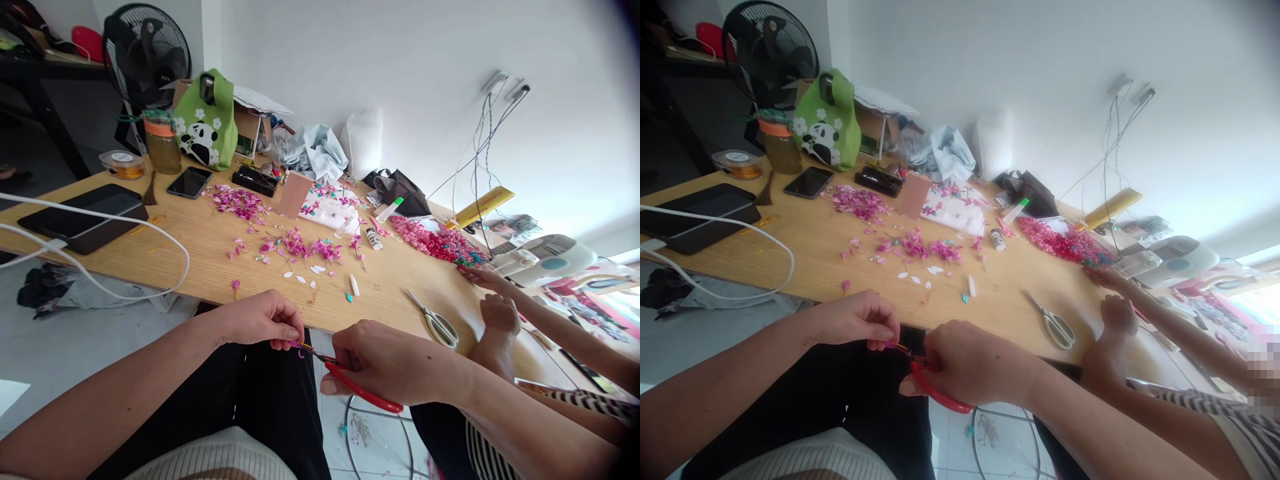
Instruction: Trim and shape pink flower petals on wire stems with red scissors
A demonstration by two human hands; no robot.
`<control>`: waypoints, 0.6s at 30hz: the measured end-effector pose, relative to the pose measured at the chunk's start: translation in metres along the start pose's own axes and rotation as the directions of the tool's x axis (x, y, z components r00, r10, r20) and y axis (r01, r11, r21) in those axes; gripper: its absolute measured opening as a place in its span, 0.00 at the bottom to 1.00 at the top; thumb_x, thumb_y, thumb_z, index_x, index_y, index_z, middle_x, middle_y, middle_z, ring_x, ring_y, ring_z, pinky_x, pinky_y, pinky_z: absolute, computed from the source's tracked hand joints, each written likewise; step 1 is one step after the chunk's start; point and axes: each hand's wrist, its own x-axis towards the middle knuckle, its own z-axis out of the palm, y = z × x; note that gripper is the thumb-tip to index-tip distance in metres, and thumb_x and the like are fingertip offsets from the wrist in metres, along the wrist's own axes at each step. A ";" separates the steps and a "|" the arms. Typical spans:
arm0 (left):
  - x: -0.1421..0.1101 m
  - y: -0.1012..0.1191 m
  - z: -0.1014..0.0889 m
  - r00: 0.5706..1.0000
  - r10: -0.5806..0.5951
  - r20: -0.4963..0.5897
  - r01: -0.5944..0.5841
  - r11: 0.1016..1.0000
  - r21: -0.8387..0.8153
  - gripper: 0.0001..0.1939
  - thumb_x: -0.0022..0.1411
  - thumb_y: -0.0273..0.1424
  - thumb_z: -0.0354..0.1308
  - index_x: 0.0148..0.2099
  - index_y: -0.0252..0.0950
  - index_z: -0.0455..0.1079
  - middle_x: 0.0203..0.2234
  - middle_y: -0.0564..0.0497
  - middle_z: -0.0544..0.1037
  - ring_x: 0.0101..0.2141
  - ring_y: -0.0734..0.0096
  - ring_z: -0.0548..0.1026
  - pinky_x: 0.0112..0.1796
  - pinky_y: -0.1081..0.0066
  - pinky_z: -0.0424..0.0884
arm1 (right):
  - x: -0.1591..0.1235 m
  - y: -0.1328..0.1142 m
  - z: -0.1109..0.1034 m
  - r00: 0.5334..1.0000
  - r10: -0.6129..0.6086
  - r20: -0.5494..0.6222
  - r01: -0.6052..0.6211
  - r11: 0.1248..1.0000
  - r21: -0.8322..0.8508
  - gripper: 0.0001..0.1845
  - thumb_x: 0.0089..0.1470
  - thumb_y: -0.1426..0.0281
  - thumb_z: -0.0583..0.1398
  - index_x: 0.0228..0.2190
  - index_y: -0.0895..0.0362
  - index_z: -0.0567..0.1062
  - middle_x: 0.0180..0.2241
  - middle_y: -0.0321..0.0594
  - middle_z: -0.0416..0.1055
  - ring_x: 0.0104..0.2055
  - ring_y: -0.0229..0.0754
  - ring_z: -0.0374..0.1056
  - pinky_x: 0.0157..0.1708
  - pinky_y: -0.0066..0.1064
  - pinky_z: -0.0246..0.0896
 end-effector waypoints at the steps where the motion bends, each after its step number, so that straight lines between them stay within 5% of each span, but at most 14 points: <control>1: 0.000 0.000 0.000 1.000 0.000 0.002 0.000 1.000 0.000 0.08 0.52 0.32 0.59 0.30 0.31 0.71 0.20 0.53 0.71 0.23 0.74 0.70 0.27 0.73 0.66 | 0.000 0.000 0.000 1.000 0.002 0.000 -0.002 1.000 -0.003 0.34 0.50 0.39 0.52 0.18 0.57 0.64 0.15 0.29 0.57 0.17 0.31 0.45 0.14 0.24 0.39; 18: -0.001 -0.001 -0.001 0.999 0.024 0.026 -0.023 1.000 -0.017 0.07 0.54 0.31 0.58 0.31 0.31 0.71 0.21 0.54 0.71 0.23 0.76 0.69 0.26 0.74 0.66 | -0.002 -0.002 -0.003 1.000 0.027 0.007 -0.027 0.999 0.023 0.33 0.49 0.39 0.53 0.19 0.57 0.65 0.15 0.29 0.58 0.17 0.31 0.46 0.14 0.24 0.40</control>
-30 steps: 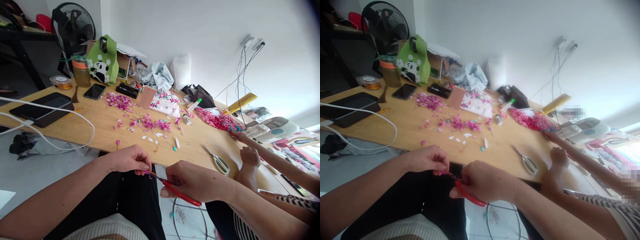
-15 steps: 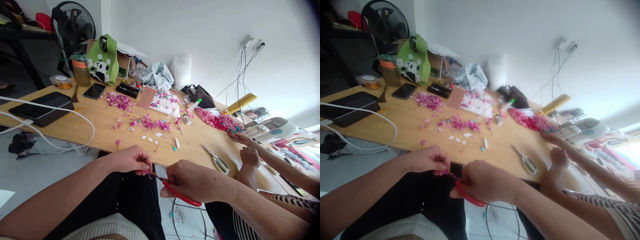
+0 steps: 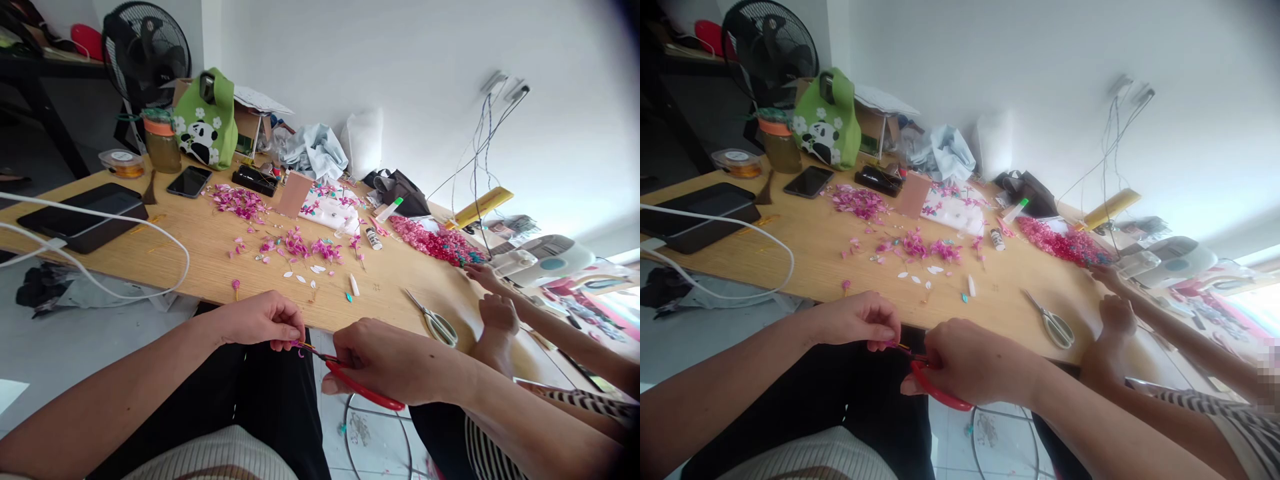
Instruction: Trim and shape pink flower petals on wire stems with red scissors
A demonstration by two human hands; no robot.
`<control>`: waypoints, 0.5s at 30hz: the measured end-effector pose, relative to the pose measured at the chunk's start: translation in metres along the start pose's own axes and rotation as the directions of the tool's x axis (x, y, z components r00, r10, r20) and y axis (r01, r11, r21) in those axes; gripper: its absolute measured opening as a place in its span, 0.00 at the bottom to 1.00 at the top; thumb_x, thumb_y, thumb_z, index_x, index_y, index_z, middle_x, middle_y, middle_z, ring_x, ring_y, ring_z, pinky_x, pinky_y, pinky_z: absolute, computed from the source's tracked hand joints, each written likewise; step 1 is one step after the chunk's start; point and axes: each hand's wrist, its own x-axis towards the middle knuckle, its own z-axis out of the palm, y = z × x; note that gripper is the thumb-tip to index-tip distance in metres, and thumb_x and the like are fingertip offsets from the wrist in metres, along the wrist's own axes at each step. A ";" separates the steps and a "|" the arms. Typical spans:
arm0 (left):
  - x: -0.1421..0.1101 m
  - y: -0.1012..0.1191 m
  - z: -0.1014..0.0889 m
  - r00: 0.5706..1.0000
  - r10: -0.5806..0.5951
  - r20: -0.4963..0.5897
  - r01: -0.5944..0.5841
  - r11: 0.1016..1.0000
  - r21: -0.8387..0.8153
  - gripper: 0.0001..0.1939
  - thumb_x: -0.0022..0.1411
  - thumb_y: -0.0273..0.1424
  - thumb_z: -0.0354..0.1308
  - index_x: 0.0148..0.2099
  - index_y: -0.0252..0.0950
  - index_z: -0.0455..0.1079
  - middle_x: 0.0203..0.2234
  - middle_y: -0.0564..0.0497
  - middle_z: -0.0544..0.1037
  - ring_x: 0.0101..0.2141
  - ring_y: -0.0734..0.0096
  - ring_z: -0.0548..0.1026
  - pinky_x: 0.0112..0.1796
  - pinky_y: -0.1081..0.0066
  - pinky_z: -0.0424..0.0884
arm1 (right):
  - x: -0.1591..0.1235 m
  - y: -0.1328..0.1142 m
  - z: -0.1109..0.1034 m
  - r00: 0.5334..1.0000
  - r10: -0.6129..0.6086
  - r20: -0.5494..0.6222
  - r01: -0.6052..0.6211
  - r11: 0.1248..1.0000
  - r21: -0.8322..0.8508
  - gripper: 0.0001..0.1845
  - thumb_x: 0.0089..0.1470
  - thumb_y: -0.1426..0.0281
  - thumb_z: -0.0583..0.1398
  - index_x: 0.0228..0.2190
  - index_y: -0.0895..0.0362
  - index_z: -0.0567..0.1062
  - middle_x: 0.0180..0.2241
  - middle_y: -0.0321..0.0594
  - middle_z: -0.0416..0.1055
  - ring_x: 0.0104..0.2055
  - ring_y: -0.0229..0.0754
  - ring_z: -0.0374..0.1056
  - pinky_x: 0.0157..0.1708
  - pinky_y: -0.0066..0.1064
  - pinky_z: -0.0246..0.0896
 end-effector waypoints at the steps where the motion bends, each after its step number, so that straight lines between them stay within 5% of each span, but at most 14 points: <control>1: 0.000 0.000 0.000 1.000 0.006 0.005 -0.006 1.000 -0.005 0.07 0.54 0.32 0.58 0.31 0.31 0.71 0.21 0.54 0.71 0.22 0.76 0.69 0.26 0.75 0.66 | 0.000 0.000 0.000 1.000 0.003 0.002 -0.003 1.000 0.001 0.33 0.49 0.39 0.53 0.19 0.57 0.65 0.15 0.29 0.58 0.17 0.31 0.47 0.14 0.24 0.40; 15: 0.002 -0.004 0.001 1.000 -0.019 -0.013 0.018 0.991 -0.129 0.08 0.49 0.31 0.64 0.31 0.31 0.73 0.20 0.55 0.73 0.21 0.78 0.69 0.24 0.77 0.65 | -0.002 0.003 0.003 0.999 -0.024 -0.038 0.024 1.000 0.005 0.32 0.51 0.39 0.52 0.20 0.57 0.66 0.16 0.29 0.59 0.18 0.31 0.47 0.15 0.24 0.40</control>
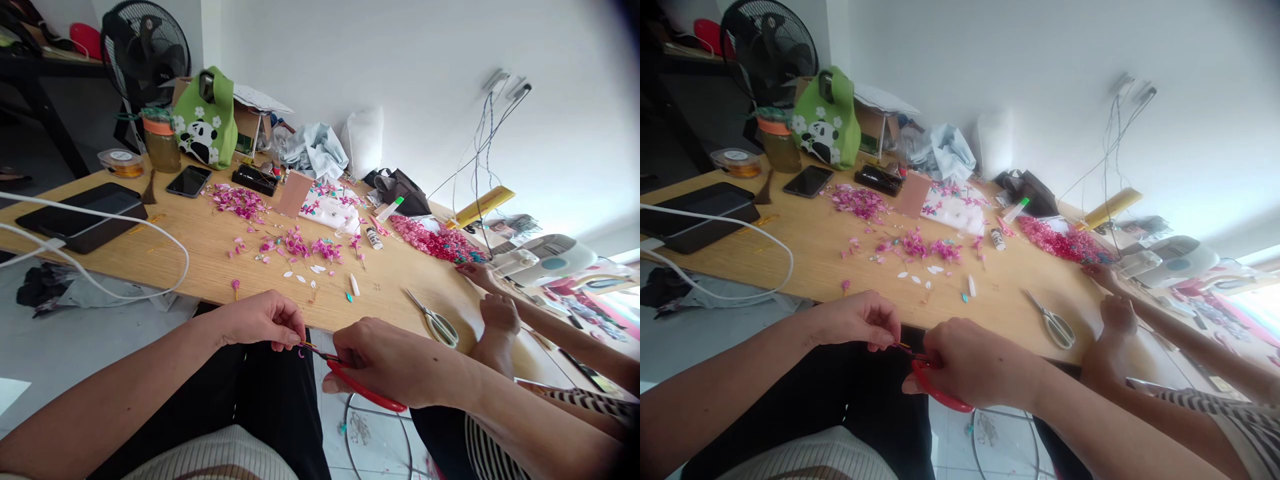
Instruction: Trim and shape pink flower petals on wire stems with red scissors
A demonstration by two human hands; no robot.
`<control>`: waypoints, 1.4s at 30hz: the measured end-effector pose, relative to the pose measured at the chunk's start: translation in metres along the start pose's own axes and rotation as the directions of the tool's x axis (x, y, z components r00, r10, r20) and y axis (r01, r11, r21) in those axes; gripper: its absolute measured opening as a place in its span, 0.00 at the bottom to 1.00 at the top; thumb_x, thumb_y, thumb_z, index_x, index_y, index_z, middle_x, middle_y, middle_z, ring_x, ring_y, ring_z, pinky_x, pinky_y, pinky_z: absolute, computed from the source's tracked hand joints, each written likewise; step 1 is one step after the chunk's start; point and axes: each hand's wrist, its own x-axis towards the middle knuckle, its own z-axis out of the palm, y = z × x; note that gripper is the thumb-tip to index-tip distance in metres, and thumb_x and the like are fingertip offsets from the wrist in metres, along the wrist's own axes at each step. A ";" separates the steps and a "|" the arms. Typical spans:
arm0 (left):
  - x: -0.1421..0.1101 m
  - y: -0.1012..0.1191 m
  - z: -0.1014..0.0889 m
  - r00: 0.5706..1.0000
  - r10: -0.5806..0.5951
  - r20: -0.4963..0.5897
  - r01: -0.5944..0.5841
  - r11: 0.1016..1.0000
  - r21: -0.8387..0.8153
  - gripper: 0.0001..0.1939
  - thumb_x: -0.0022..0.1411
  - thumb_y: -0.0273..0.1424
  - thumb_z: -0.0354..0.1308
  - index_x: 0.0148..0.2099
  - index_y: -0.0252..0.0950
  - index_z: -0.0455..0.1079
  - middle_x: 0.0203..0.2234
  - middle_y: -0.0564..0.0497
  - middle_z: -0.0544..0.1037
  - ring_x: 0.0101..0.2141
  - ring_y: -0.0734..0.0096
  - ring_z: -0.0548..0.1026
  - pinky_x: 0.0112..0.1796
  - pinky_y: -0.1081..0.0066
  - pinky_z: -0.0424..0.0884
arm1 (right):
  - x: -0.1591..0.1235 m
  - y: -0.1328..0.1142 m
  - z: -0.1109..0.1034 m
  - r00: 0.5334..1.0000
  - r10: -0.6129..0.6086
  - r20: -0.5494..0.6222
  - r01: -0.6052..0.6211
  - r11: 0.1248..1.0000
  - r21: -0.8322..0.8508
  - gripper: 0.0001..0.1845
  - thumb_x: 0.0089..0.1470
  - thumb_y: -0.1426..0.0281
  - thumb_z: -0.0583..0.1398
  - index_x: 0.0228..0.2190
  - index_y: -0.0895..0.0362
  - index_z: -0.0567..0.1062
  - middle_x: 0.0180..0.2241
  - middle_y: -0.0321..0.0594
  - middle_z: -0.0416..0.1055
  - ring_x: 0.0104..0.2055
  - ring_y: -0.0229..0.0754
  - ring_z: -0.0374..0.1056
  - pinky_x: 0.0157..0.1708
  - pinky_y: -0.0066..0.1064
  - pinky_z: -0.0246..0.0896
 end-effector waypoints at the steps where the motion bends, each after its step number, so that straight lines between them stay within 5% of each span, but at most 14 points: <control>1: 0.000 0.000 0.000 1.000 0.001 0.000 -0.001 1.000 -0.010 0.08 0.49 0.31 0.65 0.31 0.31 0.73 0.20 0.54 0.73 0.21 0.78 0.69 0.24 0.76 0.65 | -0.001 0.000 0.000 1.000 -0.013 -0.009 0.013 1.000 -0.005 0.32 0.51 0.40 0.52 0.20 0.57 0.66 0.16 0.29 0.59 0.17 0.31 0.47 0.15 0.24 0.40; 42: 0.001 -0.004 0.000 1.000 -0.014 0.004 0.014 0.999 -0.050 0.09 0.49 0.33 0.66 0.30 0.31 0.74 0.20 0.54 0.73 0.20 0.78 0.68 0.24 0.75 0.64 | -0.002 -0.016 -0.003 0.999 0.000 -0.050 -0.010 0.979 -0.205 0.28 0.54 0.46 0.55 0.20 0.57 0.70 0.17 0.38 0.65 0.20 0.38 0.60 0.19 0.27 0.45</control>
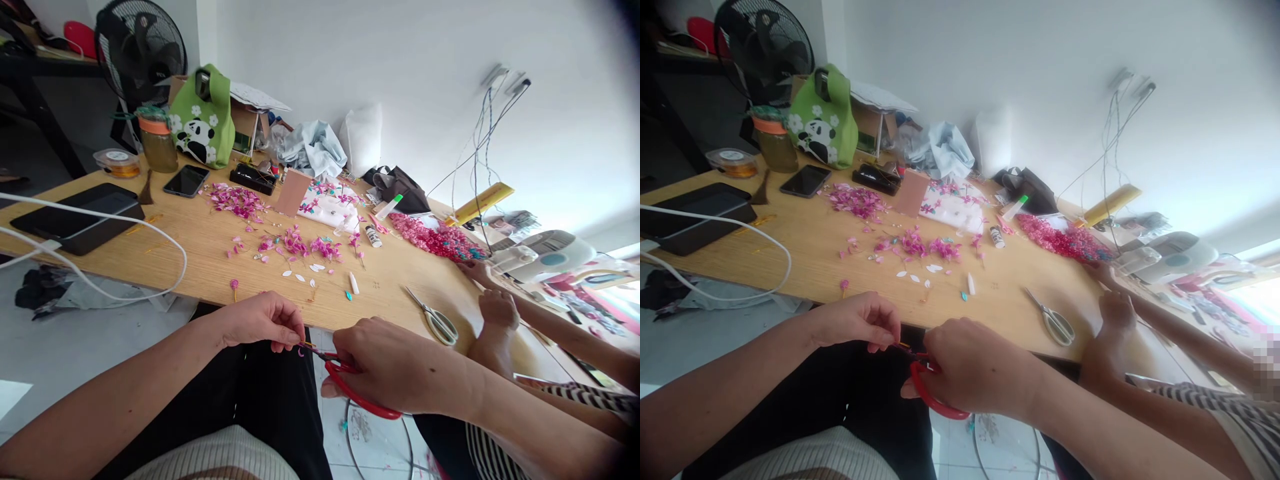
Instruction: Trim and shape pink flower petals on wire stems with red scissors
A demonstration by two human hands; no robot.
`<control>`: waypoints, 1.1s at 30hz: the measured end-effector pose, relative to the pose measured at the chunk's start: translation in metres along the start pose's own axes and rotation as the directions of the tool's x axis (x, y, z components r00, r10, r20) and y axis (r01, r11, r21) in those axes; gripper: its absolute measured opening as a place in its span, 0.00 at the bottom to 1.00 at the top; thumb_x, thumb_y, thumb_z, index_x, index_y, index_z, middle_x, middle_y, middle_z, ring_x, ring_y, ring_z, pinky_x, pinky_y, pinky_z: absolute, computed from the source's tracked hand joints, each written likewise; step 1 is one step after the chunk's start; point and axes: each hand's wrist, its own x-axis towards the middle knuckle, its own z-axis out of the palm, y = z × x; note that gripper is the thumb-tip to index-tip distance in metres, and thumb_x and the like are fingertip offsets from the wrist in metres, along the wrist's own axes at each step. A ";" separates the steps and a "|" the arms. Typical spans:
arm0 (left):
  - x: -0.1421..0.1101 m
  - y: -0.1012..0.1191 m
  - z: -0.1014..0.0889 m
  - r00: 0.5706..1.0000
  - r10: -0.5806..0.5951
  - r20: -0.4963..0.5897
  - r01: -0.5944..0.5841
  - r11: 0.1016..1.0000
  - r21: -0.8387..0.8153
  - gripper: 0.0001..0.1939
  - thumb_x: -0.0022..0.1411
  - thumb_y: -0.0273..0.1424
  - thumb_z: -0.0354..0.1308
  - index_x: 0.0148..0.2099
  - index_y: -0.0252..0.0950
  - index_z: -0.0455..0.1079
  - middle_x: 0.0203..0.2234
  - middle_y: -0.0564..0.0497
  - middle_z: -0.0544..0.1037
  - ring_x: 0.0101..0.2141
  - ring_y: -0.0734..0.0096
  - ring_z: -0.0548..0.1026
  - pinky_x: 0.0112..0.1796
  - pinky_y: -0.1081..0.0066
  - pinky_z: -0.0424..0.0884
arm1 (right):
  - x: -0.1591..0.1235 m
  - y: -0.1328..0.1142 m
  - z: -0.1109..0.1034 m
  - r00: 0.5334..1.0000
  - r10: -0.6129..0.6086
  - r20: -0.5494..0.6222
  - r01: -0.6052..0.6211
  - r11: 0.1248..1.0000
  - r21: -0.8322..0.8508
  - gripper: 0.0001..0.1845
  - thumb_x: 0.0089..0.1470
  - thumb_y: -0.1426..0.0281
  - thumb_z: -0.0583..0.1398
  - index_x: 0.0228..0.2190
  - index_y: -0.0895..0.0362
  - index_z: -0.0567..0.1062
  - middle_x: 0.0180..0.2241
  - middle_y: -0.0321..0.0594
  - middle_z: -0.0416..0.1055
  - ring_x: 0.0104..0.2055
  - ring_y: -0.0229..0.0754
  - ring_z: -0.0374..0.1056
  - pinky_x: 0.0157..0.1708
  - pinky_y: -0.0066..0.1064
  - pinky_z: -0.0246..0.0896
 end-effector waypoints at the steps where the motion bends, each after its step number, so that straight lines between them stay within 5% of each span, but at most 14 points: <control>1: 0.000 -0.001 -0.001 1.000 0.002 -0.009 -0.002 1.000 -0.001 0.10 0.49 0.33 0.66 0.31 0.31 0.74 0.20 0.54 0.73 0.20 0.78 0.68 0.25 0.75 0.64 | 0.000 -0.001 0.000 1.000 0.003 -0.004 -0.003 1.000 -0.018 0.27 0.54 0.46 0.55 0.21 0.57 0.70 0.17 0.38 0.65 0.20 0.39 0.61 0.19 0.27 0.46; 8: -0.002 -0.008 -0.005 0.992 0.038 -0.116 -0.052 0.991 -0.123 0.12 0.48 0.34 0.67 0.30 0.30 0.73 0.20 0.53 0.73 0.21 0.77 0.68 0.23 0.75 0.63 | -0.016 0.004 0.003 0.989 0.014 -0.148 -0.026 0.997 -0.074 0.23 0.55 0.50 0.56 0.25 0.57 0.70 0.21 0.39 0.68 0.25 0.43 0.66 0.22 0.29 0.49; 12: -0.002 -0.011 -0.006 0.990 0.015 -0.138 -0.048 0.969 -0.240 0.12 0.47 0.33 0.68 0.31 0.30 0.73 0.21 0.52 0.73 0.20 0.78 0.67 0.23 0.76 0.63 | -0.029 0.007 0.009 0.932 0.077 -0.355 -0.028 0.989 0.144 0.17 0.54 0.55 0.60 0.27 0.55 0.66 0.22 0.33 0.66 0.23 0.38 0.61 0.21 0.26 0.50; 15: -0.002 -0.011 -0.005 0.992 -0.018 -0.125 -0.021 0.953 -0.303 0.12 0.47 0.33 0.69 0.31 0.30 0.73 0.20 0.52 0.73 0.19 0.79 0.67 0.23 0.76 0.63 | -0.025 0.006 0.022 0.777 0.023 -0.629 0.149 0.964 0.220 0.04 0.56 0.70 0.58 0.33 0.54 0.65 0.30 0.36 0.68 0.32 0.39 0.64 0.30 0.27 0.57; 19: -0.001 -0.010 -0.003 0.993 -0.039 -0.110 -0.002 0.938 -0.346 0.13 0.45 0.33 0.70 0.31 0.30 0.74 0.20 0.52 0.73 0.19 0.79 0.68 0.23 0.76 0.62 | -0.009 0.005 0.045 0.649 0.036 -0.760 0.300 0.906 0.299 0.07 0.55 0.75 0.58 0.36 0.53 0.65 0.35 0.38 0.68 0.37 0.41 0.64 0.37 0.30 0.61; 24: -0.001 -0.010 -0.001 0.975 -0.033 -0.221 -0.054 0.925 -0.377 0.12 0.45 0.31 0.70 0.30 0.30 0.74 0.19 0.53 0.72 0.20 0.80 0.67 0.23 0.77 0.62 | -0.006 0.001 0.075 0.393 0.383 -0.836 0.305 0.803 0.511 0.09 0.55 0.67 0.60 0.35 0.54 0.64 0.32 0.40 0.69 0.34 0.44 0.67 0.35 0.32 0.63; 25: 0.000 -0.010 0.000 0.965 -0.027 -0.259 -0.077 0.920 -0.383 0.12 0.45 0.31 0.70 0.30 0.30 0.73 0.20 0.53 0.72 0.20 0.80 0.67 0.23 0.77 0.62 | -0.007 0.000 0.082 0.405 0.421 -0.812 0.328 0.762 0.559 0.10 0.56 0.65 0.60 0.35 0.54 0.63 0.30 0.39 0.69 0.31 0.42 0.66 0.33 0.32 0.63; 29: 0.002 -0.011 0.005 0.940 -0.011 -0.340 -0.115 0.930 -0.348 0.11 0.48 0.32 0.68 0.32 0.31 0.73 0.22 0.53 0.72 0.20 0.80 0.68 0.24 0.76 0.63 | 0.001 0.002 0.104 0.657 0.368 -0.658 0.318 0.656 0.685 0.14 0.54 0.58 0.61 0.29 0.55 0.65 0.26 0.37 0.67 0.28 0.40 0.63 0.29 0.28 0.60; 33: 0.002 -0.009 0.010 0.938 0.034 -0.345 -0.112 0.971 -0.210 0.10 0.51 0.32 0.65 0.33 0.31 0.73 0.22 0.53 0.73 0.21 0.79 0.67 0.25 0.75 0.63 | 0.011 0.020 0.113 0.821 0.298 -0.487 0.267 0.552 0.790 0.17 0.53 0.57 0.61 0.25 0.57 0.65 0.23 0.34 0.64 0.25 0.36 0.59 0.25 0.26 0.56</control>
